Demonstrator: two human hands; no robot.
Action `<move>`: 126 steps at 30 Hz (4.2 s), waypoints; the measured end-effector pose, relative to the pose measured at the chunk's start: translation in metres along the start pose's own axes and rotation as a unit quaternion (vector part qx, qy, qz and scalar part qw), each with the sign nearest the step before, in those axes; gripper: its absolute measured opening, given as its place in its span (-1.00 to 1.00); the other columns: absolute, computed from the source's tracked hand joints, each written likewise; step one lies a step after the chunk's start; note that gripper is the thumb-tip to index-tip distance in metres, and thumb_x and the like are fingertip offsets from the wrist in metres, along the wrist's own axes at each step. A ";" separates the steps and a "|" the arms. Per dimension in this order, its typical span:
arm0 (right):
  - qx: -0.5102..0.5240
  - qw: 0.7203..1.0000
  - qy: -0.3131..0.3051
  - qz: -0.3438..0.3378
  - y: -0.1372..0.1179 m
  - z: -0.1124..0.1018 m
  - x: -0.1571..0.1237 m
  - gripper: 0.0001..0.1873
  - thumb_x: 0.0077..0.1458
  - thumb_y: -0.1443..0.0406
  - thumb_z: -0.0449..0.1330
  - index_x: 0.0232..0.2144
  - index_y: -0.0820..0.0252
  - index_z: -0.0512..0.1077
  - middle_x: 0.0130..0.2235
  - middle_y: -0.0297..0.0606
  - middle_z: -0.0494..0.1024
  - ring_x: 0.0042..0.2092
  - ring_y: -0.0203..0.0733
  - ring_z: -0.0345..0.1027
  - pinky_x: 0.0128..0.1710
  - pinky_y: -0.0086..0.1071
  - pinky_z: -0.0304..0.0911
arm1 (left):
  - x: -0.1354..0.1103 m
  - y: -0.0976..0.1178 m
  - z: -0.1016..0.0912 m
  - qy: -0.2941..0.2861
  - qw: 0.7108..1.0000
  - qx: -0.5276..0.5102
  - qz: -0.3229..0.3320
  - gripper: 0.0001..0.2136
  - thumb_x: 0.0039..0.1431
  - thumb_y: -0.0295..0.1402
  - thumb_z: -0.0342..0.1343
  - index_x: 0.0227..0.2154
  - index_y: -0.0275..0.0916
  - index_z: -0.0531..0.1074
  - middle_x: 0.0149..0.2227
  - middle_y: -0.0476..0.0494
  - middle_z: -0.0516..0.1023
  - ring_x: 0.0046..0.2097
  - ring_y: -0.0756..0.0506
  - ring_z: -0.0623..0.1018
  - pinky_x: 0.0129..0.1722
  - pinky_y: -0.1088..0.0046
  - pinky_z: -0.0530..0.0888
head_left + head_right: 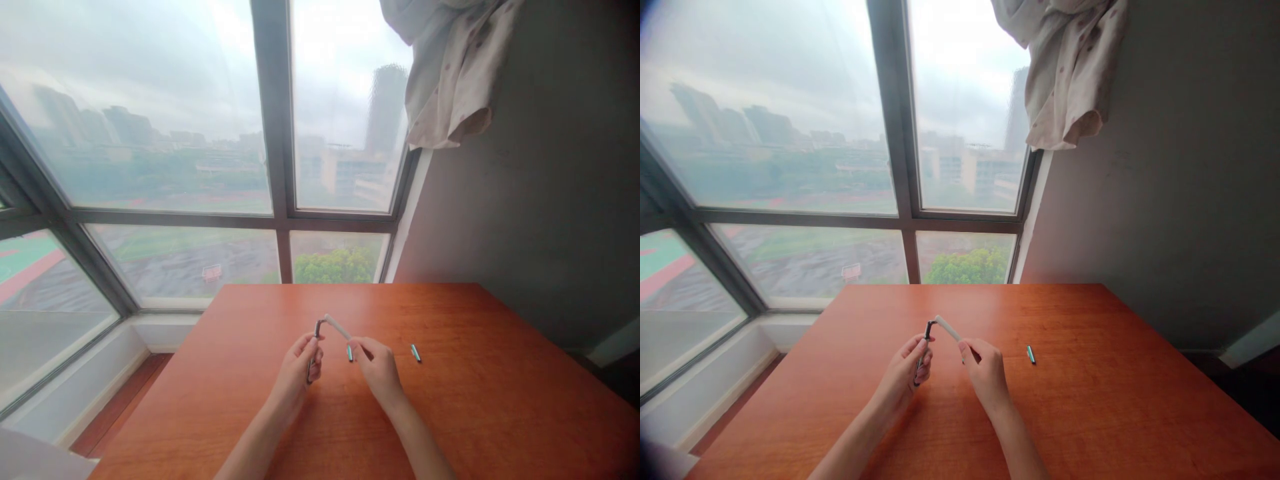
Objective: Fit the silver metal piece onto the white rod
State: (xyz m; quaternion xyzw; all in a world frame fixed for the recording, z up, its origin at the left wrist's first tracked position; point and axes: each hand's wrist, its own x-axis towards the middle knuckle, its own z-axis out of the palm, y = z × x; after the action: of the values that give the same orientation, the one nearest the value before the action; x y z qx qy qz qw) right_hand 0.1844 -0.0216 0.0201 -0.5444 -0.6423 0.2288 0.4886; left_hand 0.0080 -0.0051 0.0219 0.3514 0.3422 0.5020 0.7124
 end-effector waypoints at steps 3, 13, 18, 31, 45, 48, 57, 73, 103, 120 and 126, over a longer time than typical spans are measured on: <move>0.010 1.000 0.002 0.000 -0.001 0.000 0.000 -0.59 0.21 0.11 0.02 -0.48 0.23 0.50 -0.52 -0.28 0.48 -0.45 -0.24 0.34 -0.42 -0.48 0.18 | 0.001 -0.001 -0.001 0.015 1.000 0.019 0.012 -0.65 0.01 -0.10 0.24 -0.27 -0.26 0.42 -0.57 0.09 0.31 -0.63 0.15 0.20 -0.64 0.64 0.03; 0.007 1.000 -0.002 -0.017 -0.008 -0.001 0.000 -0.61 0.21 0.12 0.03 -0.44 0.22 0.52 -0.50 -0.29 0.49 -0.45 -0.26 0.32 -0.44 -0.49 0.15 | 0.001 0.000 -0.002 0.027 0.994 0.096 0.038 -0.60 0.00 -0.05 0.22 -0.24 -0.28 0.49 -0.55 0.05 0.31 -0.59 0.11 0.22 -0.60 0.59 0.07; -0.013 1.000 0.004 -0.011 -0.008 -0.003 0.000 -0.59 0.22 0.12 0.01 -0.49 0.21 0.50 -0.52 -0.28 0.49 -0.45 -0.24 0.34 -0.43 -0.48 0.17 | 0.002 -0.001 -0.004 0.032 0.993 0.104 0.047 -0.59 0.01 -0.04 0.21 -0.22 -0.28 0.49 -0.55 0.05 0.30 -0.59 0.09 0.22 -0.59 0.57 0.05; -0.005 1.000 0.002 -0.009 -0.004 0.000 0.000 -0.60 0.21 0.11 0.03 -0.46 0.22 0.52 -0.50 -0.27 0.51 -0.44 -0.24 0.35 -0.42 -0.48 0.19 | 0.004 -0.004 -0.005 0.033 0.994 0.095 0.044 -0.57 -0.02 -0.03 0.22 -0.23 -0.29 0.48 -0.56 0.06 0.28 -0.60 0.10 0.19 -0.60 0.57 0.02; -0.019 1.000 -0.004 -0.011 -0.006 -0.003 0.000 -0.57 0.22 0.11 0.00 -0.51 0.21 0.50 -0.52 -0.27 0.49 -0.45 -0.24 0.33 -0.42 -0.46 0.18 | 0.002 -0.002 -0.003 0.048 0.994 0.092 0.042 -0.59 -0.02 -0.04 0.22 -0.24 -0.27 0.48 -0.55 0.05 0.30 -0.59 0.09 0.22 -0.59 0.57 0.06; -0.020 1.000 -0.008 -0.010 -0.005 -0.002 0.000 -0.57 0.21 0.10 0.00 -0.48 0.22 0.51 -0.52 -0.26 0.49 -0.45 -0.23 0.32 -0.43 -0.46 0.17 | 0.003 -0.003 -0.004 0.048 0.993 0.099 0.042 -0.57 -0.03 -0.02 0.23 -0.24 -0.28 0.49 -0.56 0.05 0.30 -0.59 0.09 0.21 -0.60 0.57 0.04; -0.015 1.000 -0.004 -0.006 -0.003 -0.001 0.000 -0.56 0.21 0.09 0.01 -0.48 0.22 0.52 -0.51 -0.26 0.50 -0.45 -0.23 0.33 -0.43 -0.46 0.18 | 0.004 -0.002 -0.004 0.049 0.992 0.110 0.045 -0.56 -0.05 -0.01 0.23 -0.24 -0.28 0.49 -0.57 0.06 0.30 -0.60 0.08 0.22 -0.60 0.56 0.05; -0.015 1.000 0.007 0.001 -0.005 -0.002 0.000 -0.54 0.21 0.08 0.00 -0.51 0.22 0.51 -0.51 -0.26 0.52 -0.44 -0.22 0.37 -0.40 -0.47 0.19 | 0.004 -0.002 -0.003 0.058 0.994 0.090 0.030 -0.57 -0.07 -0.03 0.25 -0.25 -0.28 0.49 -0.57 0.06 0.30 -0.60 0.09 0.21 -0.60 0.57 0.05; -0.009 1.000 0.002 0.008 -0.004 -0.003 0.000 -0.58 0.21 0.11 0.01 -0.50 0.22 0.50 -0.49 -0.26 0.52 -0.42 -0.22 0.37 -0.38 -0.47 0.18 | 0.003 -0.002 -0.005 0.038 0.995 0.078 0.041 -0.61 0.04 -0.07 0.20 -0.20 -0.29 0.47 -0.55 0.06 0.29 -0.58 0.11 0.22 -0.58 0.60 0.04; -0.001 1.000 -0.006 0.012 -0.002 -0.003 0.000 -0.58 0.20 0.12 0.02 -0.50 0.23 0.53 -0.50 -0.26 0.52 -0.43 -0.22 0.37 -0.41 -0.48 0.20 | 0.002 -0.001 -0.005 0.041 0.996 0.068 0.039 -0.59 0.00 -0.06 0.23 -0.21 -0.29 0.48 -0.56 0.06 0.30 -0.60 0.12 0.22 -0.60 0.60 0.03; 0.003 1.000 -0.010 0.010 -0.001 -0.002 0.000 -0.59 0.20 0.12 0.03 -0.48 0.23 0.52 -0.50 -0.27 0.52 -0.43 -0.23 0.37 -0.41 -0.49 0.19 | 0.002 0.000 -0.004 0.037 0.996 0.067 0.042 -0.60 0.01 -0.07 0.23 -0.21 -0.30 0.48 -0.55 0.06 0.30 -0.59 0.12 0.22 -0.60 0.59 0.02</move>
State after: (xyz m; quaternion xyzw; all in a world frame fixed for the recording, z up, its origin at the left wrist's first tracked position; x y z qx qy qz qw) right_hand 0.1859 -0.0221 0.0220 -0.5473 -0.6411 0.2409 0.4810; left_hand 0.0053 -0.0025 0.0193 0.3930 0.3861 0.5200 0.6527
